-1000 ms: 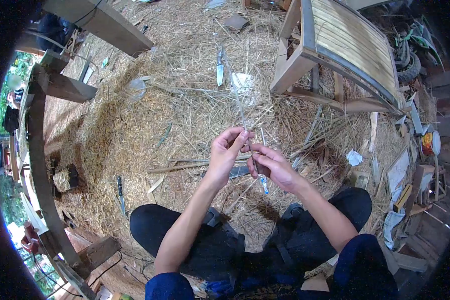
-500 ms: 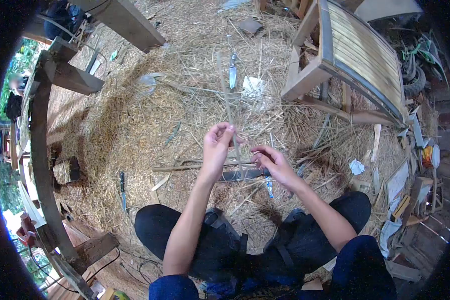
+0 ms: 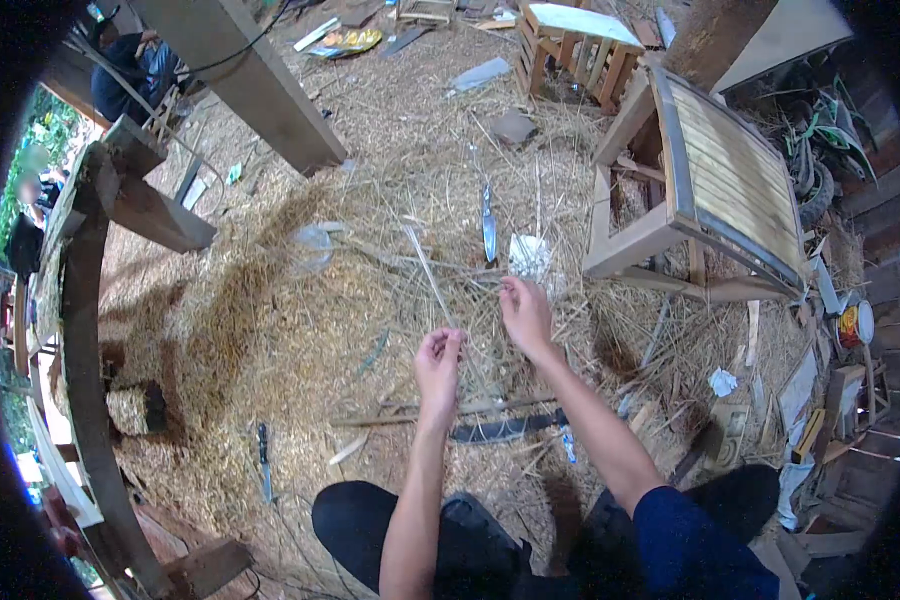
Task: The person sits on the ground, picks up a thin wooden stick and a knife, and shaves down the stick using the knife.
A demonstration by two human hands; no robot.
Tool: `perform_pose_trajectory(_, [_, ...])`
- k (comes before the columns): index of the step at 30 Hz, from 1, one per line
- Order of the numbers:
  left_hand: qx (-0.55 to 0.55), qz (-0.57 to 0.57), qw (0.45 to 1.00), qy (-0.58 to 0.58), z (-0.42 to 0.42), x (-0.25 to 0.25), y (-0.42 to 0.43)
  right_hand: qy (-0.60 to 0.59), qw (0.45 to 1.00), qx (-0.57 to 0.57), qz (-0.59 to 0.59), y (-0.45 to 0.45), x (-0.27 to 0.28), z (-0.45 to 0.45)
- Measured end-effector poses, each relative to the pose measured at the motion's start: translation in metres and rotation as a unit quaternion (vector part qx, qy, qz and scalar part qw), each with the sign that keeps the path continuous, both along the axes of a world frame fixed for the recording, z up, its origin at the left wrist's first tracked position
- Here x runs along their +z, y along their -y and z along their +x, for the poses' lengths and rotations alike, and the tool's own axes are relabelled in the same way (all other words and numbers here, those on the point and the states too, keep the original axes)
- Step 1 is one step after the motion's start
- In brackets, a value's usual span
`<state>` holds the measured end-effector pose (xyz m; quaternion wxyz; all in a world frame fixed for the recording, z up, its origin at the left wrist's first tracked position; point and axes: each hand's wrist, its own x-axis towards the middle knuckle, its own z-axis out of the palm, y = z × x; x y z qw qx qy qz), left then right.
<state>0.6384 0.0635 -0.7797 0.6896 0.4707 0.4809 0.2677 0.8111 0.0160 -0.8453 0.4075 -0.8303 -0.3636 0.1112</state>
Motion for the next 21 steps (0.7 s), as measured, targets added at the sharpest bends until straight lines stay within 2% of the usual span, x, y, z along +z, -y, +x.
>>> perform_pose_trajectory(5, [0.005,0.002,1.0,0.019,0.001,-0.023,-0.007,0.145,0.989,-0.014,-0.039,-0.056,-0.024,0.012])
perform_pose_trajectory(8, [0.002,0.006,1.0,0.022,0.005,-0.026,-0.014,0.138,0.984,-0.035,-0.107,-0.079,-0.047,0.017])
perform_pose_trajectory(14, [-0.022,0.001,1.0,0.015,0.003,-0.032,-0.016,0.09,0.988,-0.12,-0.036,-0.092,-0.076,0.022])
perform_pose_trajectory(20, [-0.006,-0.026,0.999,0.019,0.005,-0.023,-0.019,0.026,0.99,-0.135,0.013,-0.06,-0.03,0.001])
perform_pose_trajectory(21, [-0.023,-0.004,1.0,0.007,0.007,-0.027,-0.02,0.059,0.989,-0.127,0.049,-0.049,-0.017,-0.006])
